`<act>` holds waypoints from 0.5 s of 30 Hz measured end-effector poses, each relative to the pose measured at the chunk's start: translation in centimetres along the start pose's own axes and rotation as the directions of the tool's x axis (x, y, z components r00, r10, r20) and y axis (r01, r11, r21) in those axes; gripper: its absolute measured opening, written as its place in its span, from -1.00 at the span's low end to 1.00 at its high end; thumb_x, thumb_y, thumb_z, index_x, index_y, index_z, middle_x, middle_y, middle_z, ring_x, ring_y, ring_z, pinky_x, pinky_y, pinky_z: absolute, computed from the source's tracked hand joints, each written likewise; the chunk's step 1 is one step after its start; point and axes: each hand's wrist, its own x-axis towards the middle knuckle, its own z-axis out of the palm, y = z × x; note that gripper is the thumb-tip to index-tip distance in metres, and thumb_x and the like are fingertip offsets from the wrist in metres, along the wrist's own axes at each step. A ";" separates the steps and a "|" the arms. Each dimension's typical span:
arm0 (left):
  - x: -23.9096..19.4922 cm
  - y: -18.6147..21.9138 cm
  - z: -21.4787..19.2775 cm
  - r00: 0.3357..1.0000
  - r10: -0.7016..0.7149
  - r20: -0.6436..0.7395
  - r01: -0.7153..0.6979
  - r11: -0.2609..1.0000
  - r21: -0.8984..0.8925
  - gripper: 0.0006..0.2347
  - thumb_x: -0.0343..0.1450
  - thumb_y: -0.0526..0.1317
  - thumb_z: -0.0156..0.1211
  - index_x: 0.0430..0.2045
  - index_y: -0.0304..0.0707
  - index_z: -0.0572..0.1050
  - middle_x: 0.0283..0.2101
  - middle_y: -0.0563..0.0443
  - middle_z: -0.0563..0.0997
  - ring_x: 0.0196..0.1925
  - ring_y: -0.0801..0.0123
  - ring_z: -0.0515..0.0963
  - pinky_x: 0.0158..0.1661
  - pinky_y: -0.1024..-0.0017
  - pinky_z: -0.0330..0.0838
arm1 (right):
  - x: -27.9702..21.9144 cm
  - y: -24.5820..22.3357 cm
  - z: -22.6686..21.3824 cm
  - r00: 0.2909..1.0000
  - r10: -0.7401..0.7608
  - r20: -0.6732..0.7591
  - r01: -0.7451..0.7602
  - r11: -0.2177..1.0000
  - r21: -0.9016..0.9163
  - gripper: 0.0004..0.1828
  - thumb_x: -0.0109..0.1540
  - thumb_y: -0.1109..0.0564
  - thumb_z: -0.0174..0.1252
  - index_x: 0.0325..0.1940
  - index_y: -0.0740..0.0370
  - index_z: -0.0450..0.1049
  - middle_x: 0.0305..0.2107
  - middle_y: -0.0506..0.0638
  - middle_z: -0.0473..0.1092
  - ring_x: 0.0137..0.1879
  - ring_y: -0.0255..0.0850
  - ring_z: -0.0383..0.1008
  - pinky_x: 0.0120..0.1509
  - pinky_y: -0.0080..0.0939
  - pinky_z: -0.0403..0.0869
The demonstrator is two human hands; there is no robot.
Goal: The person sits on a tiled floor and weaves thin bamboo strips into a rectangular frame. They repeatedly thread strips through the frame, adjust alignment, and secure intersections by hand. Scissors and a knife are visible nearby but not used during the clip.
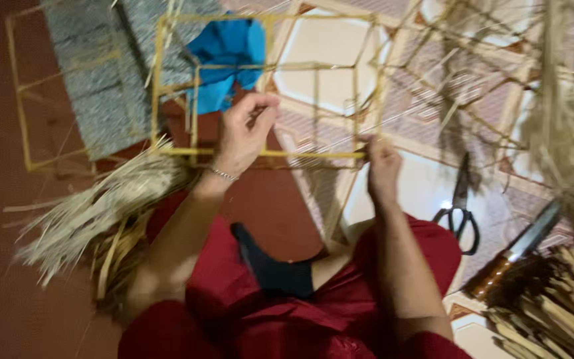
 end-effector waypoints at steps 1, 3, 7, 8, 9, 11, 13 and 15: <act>-1.4 -0.4 -2.0 1.000 -0.012 0.011 0.011 0.995 0.102 -0.90 0.49 -0.34 0.22 -0.17 -0.33 0.59 -0.19 0.00 0.69 -0.19 0.44 0.65 -0.18 0.47 0.56 | 0.3 -0.6 -0.2 0.999 -0.017 -0.028 0.015 0.999 -0.044 -0.54 0.44 -0.10 0.07 -0.07 0.42 0.56 -0.52 -0.05 0.42 -0.48 -0.34 0.38 -0.37 -0.32 0.37; -3.3 -1.7 -4.6 0.999 0.038 0.037 -0.046 0.964 0.263 -0.92 0.49 -0.34 0.23 -0.21 -0.32 0.59 -0.17 -0.01 0.68 -0.15 0.34 0.63 -0.14 0.41 0.53 | 1.1 -1.8 -0.4 1.000 -0.024 -0.018 0.023 0.998 -0.054 -0.52 0.49 -0.11 -0.03 -0.07 0.37 0.59 -0.52 -0.06 0.40 -0.46 -0.35 0.39 -0.33 -0.35 0.36; -5.9 -4.8 -5.5 0.983 0.152 0.104 -0.182 0.890 0.417 -0.95 0.44 -0.33 0.28 -0.29 -0.30 0.59 -0.19 -0.03 0.65 -0.05 0.18 0.58 0.02 0.25 0.44 | 3.2 -3.4 -0.3 0.991 -0.130 0.000 0.130 0.991 0.036 -0.56 0.49 -0.10 0.00 0.04 0.36 0.54 -0.34 0.00 0.47 -0.24 -0.28 0.50 -0.13 -0.30 0.47; -5.9 -5.4 -5.1 0.981 0.152 0.117 -0.188 0.878 0.440 -0.95 0.43 -0.32 0.31 -0.31 -0.29 0.59 -0.20 -0.03 0.64 -0.04 0.17 0.56 0.05 0.21 0.40 | 3.6 -3.7 -0.1 0.985 -0.170 0.008 0.169 0.984 0.053 -0.56 0.49 -0.10 0.01 0.08 0.35 0.52 -0.28 0.03 0.49 -0.18 -0.26 0.54 -0.07 -0.29 0.49; -6.2 -5.8 -4.8 0.980 0.158 0.120 -0.196 0.868 0.455 -0.93 0.42 -0.31 0.31 -0.30 -0.29 0.60 -0.22 -0.04 0.63 -0.07 0.16 0.56 0.02 0.20 0.38 | 3.4 -3.9 0.0 0.953 -0.295 -0.062 0.283 0.947 -0.153 -0.59 0.48 -0.07 0.07 0.15 0.36 0.49 -0.18 0.07 0.46 -0.10 -0.21 0.51 -0.03 -0.23 0.49; -6.5 -6.2 -3.9 0.976 0.174 0.131 -0.217 0.846 0.488 -0.90 0.40 -0.30 0.33 -0.28 -0.31 0.60 -0.24 -0.06 0.62 -0.12 0.14 0.54 -0.05 0.19 0.35 | 3.1 -4.6 0.2 0.822 -0.559 -0.109 0.419 0.723 -0.549 -0.57 0.47 0.00 0.18 0.28 0.36 0.42 0.03 0.15 0.38 0.07 -0.10 0.45 0.05 -0.11 0.47; -6.1 -6.0 -3.1 0.943 0.302 0.141 -0.330 0.783 0.528 -0.90 0.44 -0.32 0.30 -0.22 -0.30 0.59 -0.20 -0.06 0.59 -0.10 0.18 0.53 -0.01 0.21 0.37 | 2.0 -5.3 0.6 0.641 -0.766 -0.042 0.464 0.430 -0.774 -0.55 0.45 0.04 0.30 0.29 0.38 0.40 0.12 0.18 0.33 0.22 0.06 0.33 0.28 0.08 0.33; -5.6 -5.6 -2.7 0.909 0.385 0.159 -0.408 0.743 0.531 -0.88 0.43 -0.32 0.28 -0.20 -0.33 0.57 -0.18 -0.07 0.57 -0.09 0.17 0.52 0.01 0.21 0.38 | 1.2 -6.1 1.9 0.528 -0.847 0.065 0.504 0.251 -0.826 -0.64 0.41 0.11 0.33 0.19 0.33 0.43 0.14 0.17 0.34 0.29 0.14 0.29 0.41 0.18 0.24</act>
